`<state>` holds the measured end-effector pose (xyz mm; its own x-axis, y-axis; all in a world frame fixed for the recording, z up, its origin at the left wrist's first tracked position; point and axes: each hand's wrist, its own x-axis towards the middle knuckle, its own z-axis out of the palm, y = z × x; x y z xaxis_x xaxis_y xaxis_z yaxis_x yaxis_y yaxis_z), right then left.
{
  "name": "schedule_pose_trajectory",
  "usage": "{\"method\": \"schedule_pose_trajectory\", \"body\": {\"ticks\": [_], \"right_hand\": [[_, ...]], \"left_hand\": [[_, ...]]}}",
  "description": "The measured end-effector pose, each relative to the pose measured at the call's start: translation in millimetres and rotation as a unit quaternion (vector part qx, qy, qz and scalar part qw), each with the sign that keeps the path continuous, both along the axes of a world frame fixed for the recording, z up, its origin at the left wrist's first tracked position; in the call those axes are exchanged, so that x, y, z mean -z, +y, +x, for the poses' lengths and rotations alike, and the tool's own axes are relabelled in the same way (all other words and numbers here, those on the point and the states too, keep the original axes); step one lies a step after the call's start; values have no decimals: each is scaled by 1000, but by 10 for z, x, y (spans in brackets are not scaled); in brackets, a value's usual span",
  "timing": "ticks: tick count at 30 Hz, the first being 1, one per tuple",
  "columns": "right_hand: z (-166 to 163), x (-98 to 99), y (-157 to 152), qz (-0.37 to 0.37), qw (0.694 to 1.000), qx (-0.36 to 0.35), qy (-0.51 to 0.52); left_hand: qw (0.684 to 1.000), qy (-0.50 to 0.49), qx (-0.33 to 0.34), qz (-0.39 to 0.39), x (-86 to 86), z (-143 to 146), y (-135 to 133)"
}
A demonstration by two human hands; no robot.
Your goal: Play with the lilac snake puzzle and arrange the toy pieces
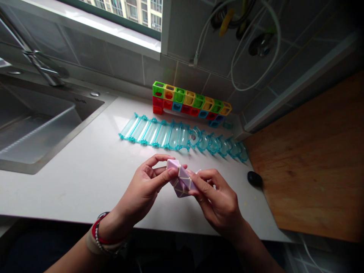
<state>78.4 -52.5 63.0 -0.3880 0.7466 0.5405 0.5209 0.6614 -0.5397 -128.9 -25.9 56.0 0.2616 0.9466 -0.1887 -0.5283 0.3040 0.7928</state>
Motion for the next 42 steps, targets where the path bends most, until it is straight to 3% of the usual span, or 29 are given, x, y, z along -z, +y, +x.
{"method": "schedule_pose_trajectory", "body": {"ticks": [4,13,23,28,34,39,42], "right_hand": [[-49,-1,-24,18,997,29,76],[-104,-15,-78,-1,990,48,129],[-23,-201,-145,-231,948,78,206],[-6,-211,-157,-255,939,72,219],[8,-175,-122,-180,962,57,196],[3,-166,-131,-296,931,67,203],[-8,-167,-136,-319,924,74,196]], "left_hand": [[1000,-16,-11,-2,25,6,13],[999,-41,-6,-22,53,49,-21],[997,44,4,61,33,0,-54],[997,48,2,64,-38,-5,-93],[999,39,9,31,-34,-13,-81],[999,31,-22,-15,-4,35,-49],[999,32,-31,-25,23,55,-59]]}}
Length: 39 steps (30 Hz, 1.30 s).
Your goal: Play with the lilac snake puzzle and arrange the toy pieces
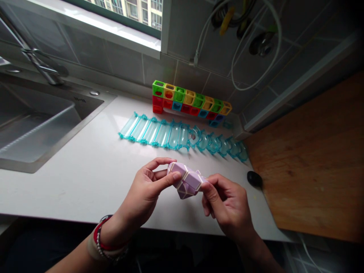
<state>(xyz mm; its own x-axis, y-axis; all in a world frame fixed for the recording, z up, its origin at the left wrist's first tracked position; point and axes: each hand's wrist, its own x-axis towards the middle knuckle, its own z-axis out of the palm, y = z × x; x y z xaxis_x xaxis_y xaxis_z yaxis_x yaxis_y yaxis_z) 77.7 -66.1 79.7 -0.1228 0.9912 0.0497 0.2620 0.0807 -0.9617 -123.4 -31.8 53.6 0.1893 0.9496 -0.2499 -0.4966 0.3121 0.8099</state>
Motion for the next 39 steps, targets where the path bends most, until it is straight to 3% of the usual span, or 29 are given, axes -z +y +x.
{"method": "schedule_pose_trajectory", "body": {"ticks": [10,15,17,20,26,30,33,37,39], "right_hand": [[-56,60,21,-137,983,-17,124],[-44,85,43,-140,980,-32,141],[-46,82,42,-90,989,-24,112],[-63,112,26,62,998,21,23],[-74,234,40,284,951,66,-104],[-41,229,85,334,932,61,-128],[9,182,101,315,939,57,-126],[90,61,101,144,987,-3,-66],[118,-7,94,88,994,-32,-63]], "left_hand": [[999,11,-22,23,15,12,-45],[1000,-14,-11,4,-61,4,-33],[1000,-15,-8,4,-79,1,-27],[1000,-9,-9,11,-81,0,-30],[999,0,-2,32,-56,-20,-51],[999,23,-2,47,-52,-42,-40],[997,52,8,63,-69,-57,-33],[994,81,15,67,-123,-55,-48],[994,81,16,67,-149,-41,-67]]}}
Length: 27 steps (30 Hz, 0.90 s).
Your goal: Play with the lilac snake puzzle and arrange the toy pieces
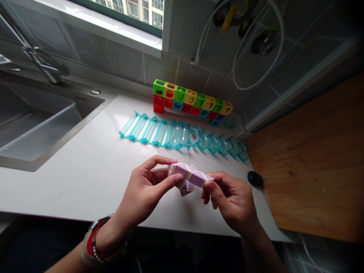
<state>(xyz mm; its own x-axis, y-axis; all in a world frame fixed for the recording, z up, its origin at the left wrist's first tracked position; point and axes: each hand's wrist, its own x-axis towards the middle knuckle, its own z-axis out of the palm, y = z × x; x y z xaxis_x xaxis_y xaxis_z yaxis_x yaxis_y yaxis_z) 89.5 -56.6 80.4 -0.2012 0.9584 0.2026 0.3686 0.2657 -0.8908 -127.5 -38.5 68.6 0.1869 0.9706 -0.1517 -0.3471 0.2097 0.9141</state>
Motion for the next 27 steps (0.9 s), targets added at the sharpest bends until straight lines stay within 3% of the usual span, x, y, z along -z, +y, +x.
{"method": "schedule_pose_trajectory", "body": {"ticks": [5,12,16,20,27], "right_hand": [[-13,-47,-36,22,998,15,-55],[-169,19,-75,-109,993,26,48],[-233,20,-77,-172,977,28,120],[-209,39,-53,-129,986,23,108],[-92,3,-36,18,998,41,-49]], "left_hand": [[1000,-3,-4,26,7,40,-32],[999,-32,-22,14,129,87,-39],[999,-30,-21,16,117,70,-29],[999,6,25,33,48,-19,19],[990,95,57,89,18,-99,38]]}}
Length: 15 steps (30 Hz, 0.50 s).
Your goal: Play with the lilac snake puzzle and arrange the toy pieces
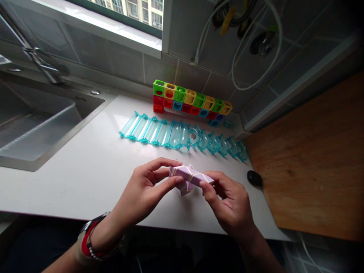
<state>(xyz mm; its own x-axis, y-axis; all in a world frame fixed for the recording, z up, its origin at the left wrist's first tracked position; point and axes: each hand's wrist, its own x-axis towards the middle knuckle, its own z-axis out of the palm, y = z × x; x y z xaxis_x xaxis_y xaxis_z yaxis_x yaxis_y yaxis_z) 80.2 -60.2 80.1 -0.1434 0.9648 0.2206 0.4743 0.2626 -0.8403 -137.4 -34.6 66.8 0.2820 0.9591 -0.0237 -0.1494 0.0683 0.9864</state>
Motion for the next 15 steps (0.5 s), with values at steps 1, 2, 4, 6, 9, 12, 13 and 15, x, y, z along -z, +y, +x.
{"method": "schedule_pose_trajectory", "body": {"ticks": [1,2,4,6,9,12,13,15], "right_hand": [[11,-5,1,6,1000,-4,-13],[20,-7,2,6,1000,-8,-21],[33,-6,3,1,1000,-16,-21],[44,-3,3,-2,1000,-25,-15],[61,-5,2,5,999,-46,-16],[73,-17,14,24,997,-74,-25],[75,-24,22,29,996,-85,-26],[72,-37,43,33,993,-108,-22]], "left_hand": [[1000,11,0,16,-1,0,-3],[999,26,-5,37,-3,-2,-7],[994,65,-20,89,-11,-14,-15],[986,104,-24,128,-13,-35,-24],[980,132,-19,144,-1,-72,-30],[976,147,-10,163,-5,-95,-25],[972,154,-1,178,-15,-95,-24],[964,162,22,211,-43,-84,-27]]}}
